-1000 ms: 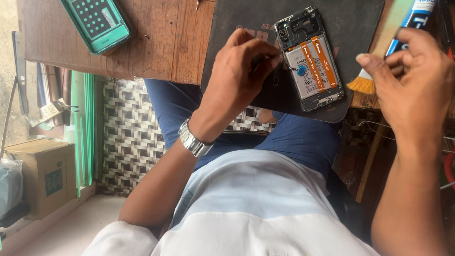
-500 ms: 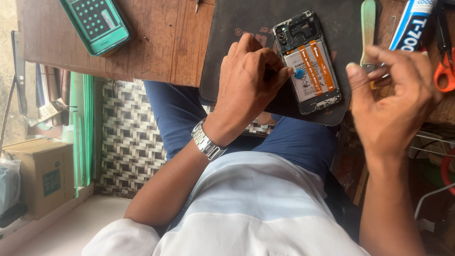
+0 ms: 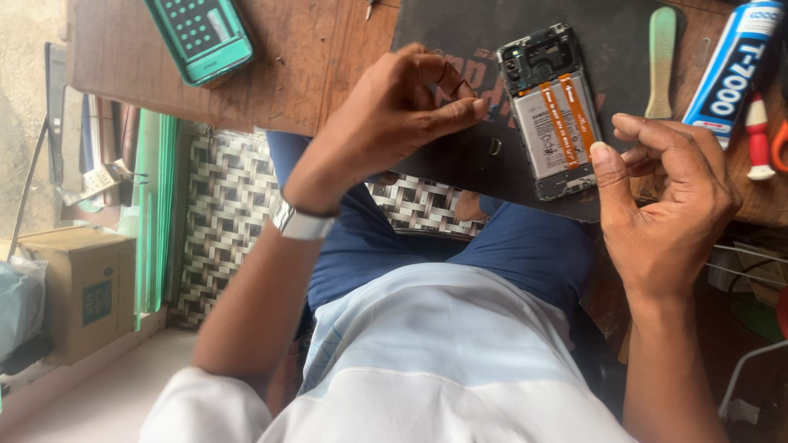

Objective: The person cleans the internal battery compartment of a disassembled smartphone using a brush and tweezers. They then place a small blue circular component onto the battery and use a screwdriver to secure it.

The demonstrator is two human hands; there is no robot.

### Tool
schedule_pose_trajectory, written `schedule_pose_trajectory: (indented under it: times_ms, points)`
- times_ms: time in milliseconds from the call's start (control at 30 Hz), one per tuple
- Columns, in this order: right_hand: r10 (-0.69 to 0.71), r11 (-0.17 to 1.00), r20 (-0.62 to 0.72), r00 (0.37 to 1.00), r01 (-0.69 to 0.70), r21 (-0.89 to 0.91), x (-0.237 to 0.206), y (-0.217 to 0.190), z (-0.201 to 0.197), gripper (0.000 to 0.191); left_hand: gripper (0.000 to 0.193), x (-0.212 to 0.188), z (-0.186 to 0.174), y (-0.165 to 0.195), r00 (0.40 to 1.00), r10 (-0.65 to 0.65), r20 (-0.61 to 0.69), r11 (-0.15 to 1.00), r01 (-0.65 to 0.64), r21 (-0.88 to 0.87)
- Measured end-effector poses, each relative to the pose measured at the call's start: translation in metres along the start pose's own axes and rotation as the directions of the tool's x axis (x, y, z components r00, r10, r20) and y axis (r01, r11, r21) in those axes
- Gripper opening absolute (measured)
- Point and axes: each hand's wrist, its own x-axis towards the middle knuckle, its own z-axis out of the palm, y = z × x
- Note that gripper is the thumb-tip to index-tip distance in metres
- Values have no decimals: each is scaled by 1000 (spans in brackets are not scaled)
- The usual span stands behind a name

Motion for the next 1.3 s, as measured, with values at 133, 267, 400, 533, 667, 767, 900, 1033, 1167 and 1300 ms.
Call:
schedule_pose_trajectory:
  times_ms: [133, 267, 400, 533, 667, 767, 900, 1033, 1167, 1300]
  points:
    - [-5, 1000, 19, 1000, 5, -7, -1, 1, 1, 18, 29, 14, -19, -16, 947, 320, 42, 912, -320, 256]
    - [-22, 998, 19, 1000, 23, -57, -1, 1, 1, 18, 26, 35, -28, -29, 876, 458, 151, 813, -481, 329]
    - [6, 999, 11, 1000, -5, -41, -3, 2, 0, 18, 26, 56, -35, -32, 879, 337, 336, 815, -451, 363]
    - [10, 998, 10, 1000, -9, -54, -5, 4, -1, 19, 24, 69, -36, -29, 846, 408, 344, 696, -532, 483]
    - [51, 998, 4, 999, -51, -38, -3, 2, -2, 18, 24, 80, -41, -23, 858, 340, 384, 721, -500, 480]
    - [88, 995, 1, 996, -88, -46, 1, -6, -1, 17, 25, 75, -56, -18, 847, 393, 357, 773, -515, 370]
    - [53, 996, 18, 998, -54, 66, 14, -25, 15, 22, 27, 49, -55, -11, 832, 518, 198, 836, -542, 92]
    - [28, 978, 82, 996, -44, 204, 30, -41, 39, 32, 35, 24, -26, -12, 922, 378, 90, 926, -373, -65]
    - [28, 968, 128, 991, -60, 246, 43, -48, 56, 30, 31, 11, -17, -19, 946, 323, 10, 946, -323, 9]
    - [27, 982, 183, 983, -60, 176, 52, -54, 61, 25, 39, -4, -17, -23, 977, 195, -82, 963, -207, -171]
